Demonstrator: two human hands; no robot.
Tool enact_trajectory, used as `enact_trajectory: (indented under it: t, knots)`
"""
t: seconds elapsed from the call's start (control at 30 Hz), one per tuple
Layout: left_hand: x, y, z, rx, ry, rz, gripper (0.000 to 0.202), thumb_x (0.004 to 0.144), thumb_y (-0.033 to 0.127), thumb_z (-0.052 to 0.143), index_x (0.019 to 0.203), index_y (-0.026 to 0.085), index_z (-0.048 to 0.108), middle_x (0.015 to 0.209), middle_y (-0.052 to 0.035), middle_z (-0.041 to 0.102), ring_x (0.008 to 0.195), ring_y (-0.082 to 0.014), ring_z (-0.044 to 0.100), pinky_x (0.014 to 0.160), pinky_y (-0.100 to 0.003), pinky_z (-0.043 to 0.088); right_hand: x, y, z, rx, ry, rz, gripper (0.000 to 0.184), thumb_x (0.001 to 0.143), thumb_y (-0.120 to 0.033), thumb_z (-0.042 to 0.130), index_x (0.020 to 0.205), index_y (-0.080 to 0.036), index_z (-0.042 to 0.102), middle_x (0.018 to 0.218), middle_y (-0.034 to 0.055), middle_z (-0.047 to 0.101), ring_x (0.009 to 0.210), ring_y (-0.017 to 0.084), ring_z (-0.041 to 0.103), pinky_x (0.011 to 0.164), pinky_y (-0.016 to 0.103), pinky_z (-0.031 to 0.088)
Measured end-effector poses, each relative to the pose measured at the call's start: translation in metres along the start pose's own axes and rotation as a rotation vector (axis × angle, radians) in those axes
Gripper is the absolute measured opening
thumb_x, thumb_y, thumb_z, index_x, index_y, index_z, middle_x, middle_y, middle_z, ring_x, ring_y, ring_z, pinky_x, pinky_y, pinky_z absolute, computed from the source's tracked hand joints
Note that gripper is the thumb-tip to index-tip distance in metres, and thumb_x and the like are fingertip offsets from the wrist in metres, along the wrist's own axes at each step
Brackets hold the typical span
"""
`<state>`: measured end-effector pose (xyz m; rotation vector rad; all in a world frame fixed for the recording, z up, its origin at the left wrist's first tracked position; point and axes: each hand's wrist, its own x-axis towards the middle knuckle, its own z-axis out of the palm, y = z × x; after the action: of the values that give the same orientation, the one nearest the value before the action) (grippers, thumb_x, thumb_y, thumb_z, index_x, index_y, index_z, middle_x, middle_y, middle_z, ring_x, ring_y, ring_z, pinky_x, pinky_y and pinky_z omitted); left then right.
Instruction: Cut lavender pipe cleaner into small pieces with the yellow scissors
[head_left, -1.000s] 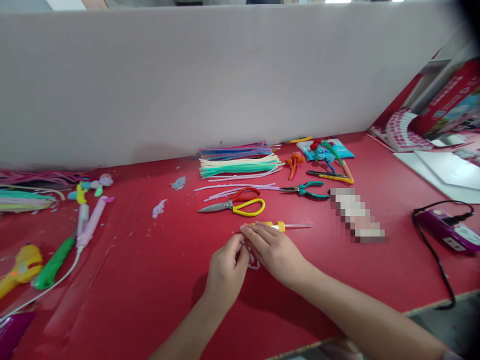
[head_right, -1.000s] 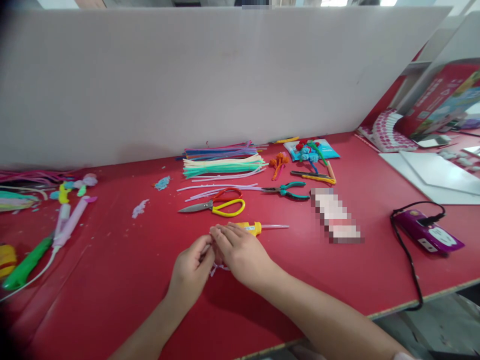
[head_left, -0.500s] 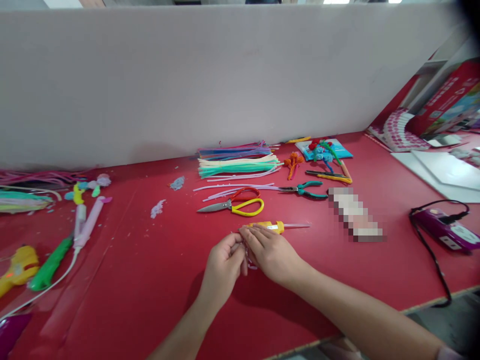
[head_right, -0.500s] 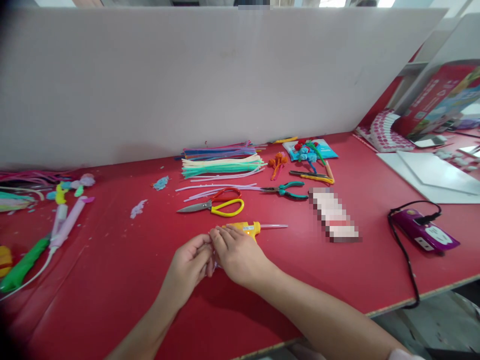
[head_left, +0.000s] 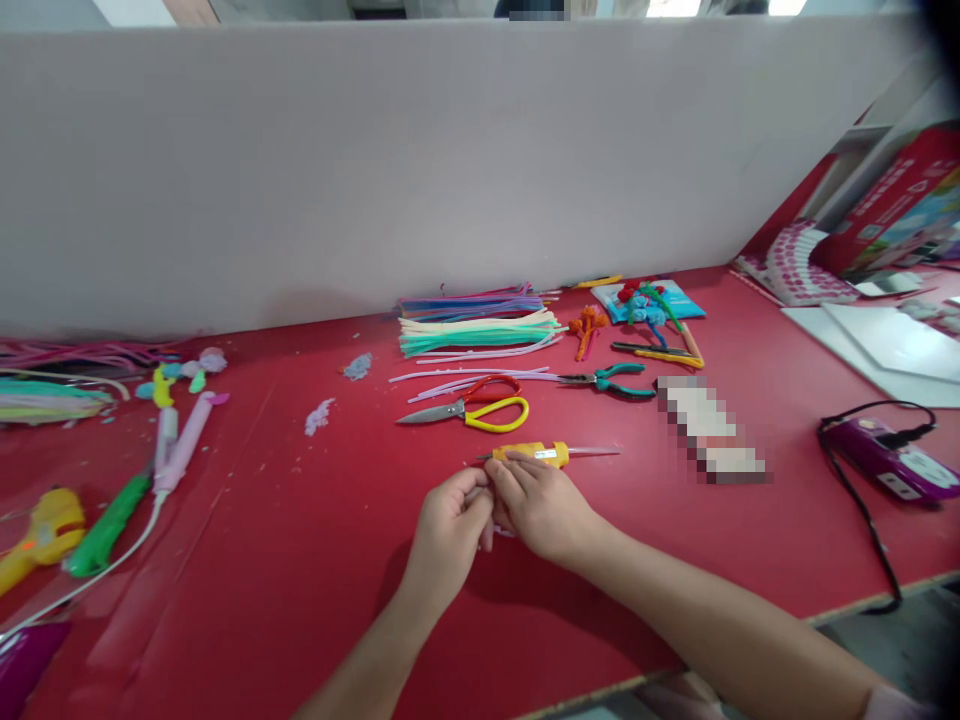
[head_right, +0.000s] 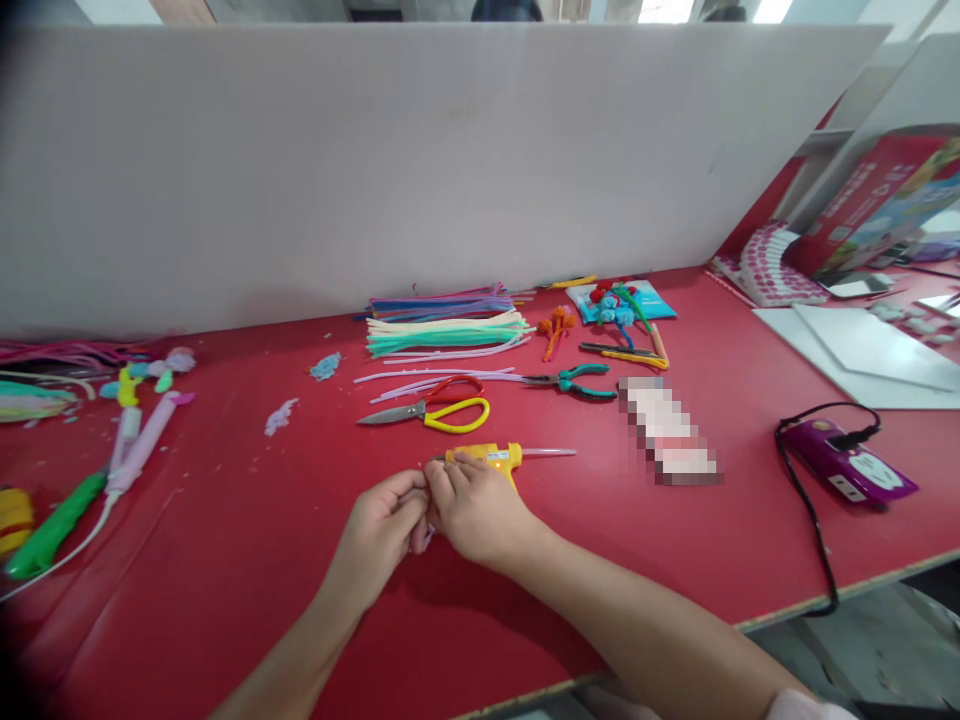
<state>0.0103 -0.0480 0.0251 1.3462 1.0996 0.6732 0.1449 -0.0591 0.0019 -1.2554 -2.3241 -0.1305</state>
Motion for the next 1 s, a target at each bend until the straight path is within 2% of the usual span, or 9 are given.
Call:
enact_trajectory:
  t: [0.2,0.37,0.47,0.63,0.83,1.0]
  knots:
    - [-0.002,0.002,0.0,-0.042,-0.012,0.011,0.013,0.073,0.02,0.041,0.066,0.015,0.051,0.038,0.0061,0.038,0.038,-0.0067,0.036,0.045,-0.019,0.033,0.0,0.001,-0.006,0.099,0.032,0.019,0.021,0.079,-0.017,0.039,0.095,-0.009,0.05,0.084,0.0084,0.061,0.079,0.015,0.056,0.085,0.031,0.04]
    - [-0.001,0.006,-0.002,-0.101,-0.042,-0.093,0.017,0.074,0.024,0.042,0.079,0.013,0.054,0.035,0.0066,0.038,0.034,-0.0052,0.028,0.036,-0.016,0.021,-0.001,0.01,-0.018,0.277,-0.008,0.066,0.029,0.082,-0.018,0.036,0.109,-0.013,0.045,0.099,0.0091,0.058,0.094,0.014,0.053,0.08,0.027,0.044]
    - [0.0,0.008,-0.003,-0.135,-0.065,-0.127,0.022,0.075,0.027,0.041,0.084,0.012,0.054,0.035,0.0066,0.038,0.032,-0.0045,0.022,0.034,-0.017,0.015,-0.002,0.015,-0.02,0.248,-0.015,0.019,0.032,0.082,-0.018,0.037,0.113,-0.012,0.042,0.104,0.0092,0.057,0.1,0.015,0.05,0.084,0.029,0.042]
    - [0.001,0.006,-0.002,-0.157,-0.072,-0.125,0.022,0.075,0.025,0.041,0.084,0.013,0.056,0.035,0.0063,0.038,0.031,-0.0047,0.023,0.034,-0.017,0.015,-0.003,0.015,-0.013,0.132,-0.004,-0.05,0.031,0.081,-0.018,0.039,0.111,-0.009,0.043,0.102,0.0097,0.059,0.098,0.016,0.052,0.089,0.031,0.04]
    - [0.0,0.004,-0.001,-0.234,-0.064,-0.164,0.015,0.073,0.023,0.042,0.07,0.014,0.052,0.035,0.006,0.038,0.032,-0.0042,0.026,0.035,-0.016,0.017,-0.003,0.014,-0.01,0.072,0.006,-0.072,0.031,0.081,-0.018,0.039,0.11,-0.009,0.043,0.102,0.0091,0.058,0.096,0.016,0.052,0.09,0.031,0.039]
    - [0.0,0.006,0.0,-0.248,-0.048,-0.159,0.013,0.072,0.02,0.041,0.067,0.014,0.052,0.035,0.0056,0.039,0.034,-0.0041,0.028,0.036,-0.015,0.021,-0.001,0.013,-0.007,0.06,-0.007,-0.067,0.029,0.081,-0.019,0.038,0.107,-0.007,0.044,0.095,0.0108,0.059,0.092,0.017,0.053,0.088,0.031,0.039]
